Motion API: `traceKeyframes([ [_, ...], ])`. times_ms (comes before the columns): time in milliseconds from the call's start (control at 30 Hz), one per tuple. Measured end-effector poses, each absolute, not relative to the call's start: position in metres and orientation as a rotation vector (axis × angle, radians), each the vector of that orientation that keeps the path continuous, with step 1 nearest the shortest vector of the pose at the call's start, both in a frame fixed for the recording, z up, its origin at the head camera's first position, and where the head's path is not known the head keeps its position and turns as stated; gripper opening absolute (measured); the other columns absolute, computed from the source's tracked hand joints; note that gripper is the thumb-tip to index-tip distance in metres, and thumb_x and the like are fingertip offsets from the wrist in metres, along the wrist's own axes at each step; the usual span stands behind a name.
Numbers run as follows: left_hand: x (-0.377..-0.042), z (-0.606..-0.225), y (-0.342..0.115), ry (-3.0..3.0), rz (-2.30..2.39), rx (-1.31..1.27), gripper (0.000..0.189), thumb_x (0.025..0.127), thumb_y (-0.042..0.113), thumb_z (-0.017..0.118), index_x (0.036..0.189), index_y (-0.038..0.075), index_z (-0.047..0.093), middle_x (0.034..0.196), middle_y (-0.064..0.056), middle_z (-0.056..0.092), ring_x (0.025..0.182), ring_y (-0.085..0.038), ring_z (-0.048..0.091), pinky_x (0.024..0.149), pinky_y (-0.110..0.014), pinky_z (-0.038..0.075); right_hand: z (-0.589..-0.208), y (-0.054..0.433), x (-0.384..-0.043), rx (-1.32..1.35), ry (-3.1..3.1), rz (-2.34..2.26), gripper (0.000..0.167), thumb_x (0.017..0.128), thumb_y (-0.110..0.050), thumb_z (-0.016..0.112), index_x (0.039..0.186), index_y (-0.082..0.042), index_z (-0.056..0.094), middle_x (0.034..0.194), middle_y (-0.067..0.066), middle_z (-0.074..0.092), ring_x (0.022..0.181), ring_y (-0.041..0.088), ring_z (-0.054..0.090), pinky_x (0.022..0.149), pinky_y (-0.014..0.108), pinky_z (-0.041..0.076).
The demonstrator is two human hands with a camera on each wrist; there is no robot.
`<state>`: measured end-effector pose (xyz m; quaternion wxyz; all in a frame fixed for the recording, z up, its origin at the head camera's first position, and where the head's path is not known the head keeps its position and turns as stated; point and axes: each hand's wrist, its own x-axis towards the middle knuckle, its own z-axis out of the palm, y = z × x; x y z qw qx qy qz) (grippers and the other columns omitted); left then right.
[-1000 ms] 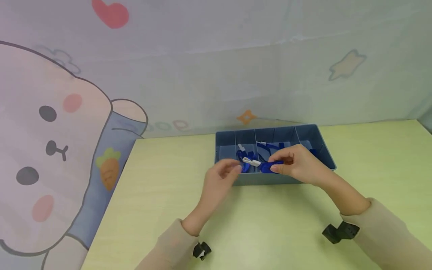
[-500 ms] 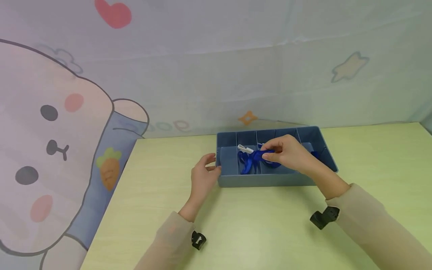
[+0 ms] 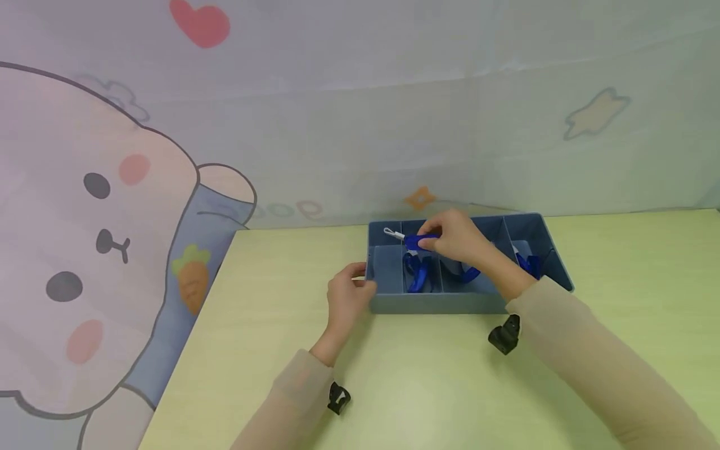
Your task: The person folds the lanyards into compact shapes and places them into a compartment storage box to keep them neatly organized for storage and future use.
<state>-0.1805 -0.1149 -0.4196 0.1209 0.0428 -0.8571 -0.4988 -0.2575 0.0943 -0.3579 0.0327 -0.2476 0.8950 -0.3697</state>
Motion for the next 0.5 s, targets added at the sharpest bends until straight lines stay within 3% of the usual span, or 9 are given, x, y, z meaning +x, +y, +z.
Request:
traceKeyframes([
  [200, -0.181, -0.421, -0.115, -2.524, -1.452, 0.103, 0.036, 0.072, -0.004, 0.057, 0.107, -0.005, 0.065, 0.098, -0.016, 0.068, 0.076, -0.022, 0.067, 0.061, -0.029, 0.054, -0.355, 0.066, -0.279, -0.851, 2.946, -0.914, 0.009, 0.079, -0.001, 0.068, 0.086, 0.003, 0.072, 0.086, 0.015, 0.069, 0.074, 0.027, 0.062, 0.073, 0.042, 0.052],
  [500, -0.177, -0.417, -0.113, -2.534, -1.427, 0.073, 0.036, 0.072, -0.003, 0.057, 0.107, -0.003, 0.065, 0.097, -0.013, 0.069, 0.073, -0.019, 0.066, 0.057, -0.026, 0.052, -0.359, 0.028, -0.286, -0.929, 3.061, -0.419, 0.017, 0.075, 0.005, 0.059, 0.084, -0.001, 0.073, 0.086, 0.012, 0.07, 0.078, 0.026, 0.064, 0.073, 0.038, 0.054],
])
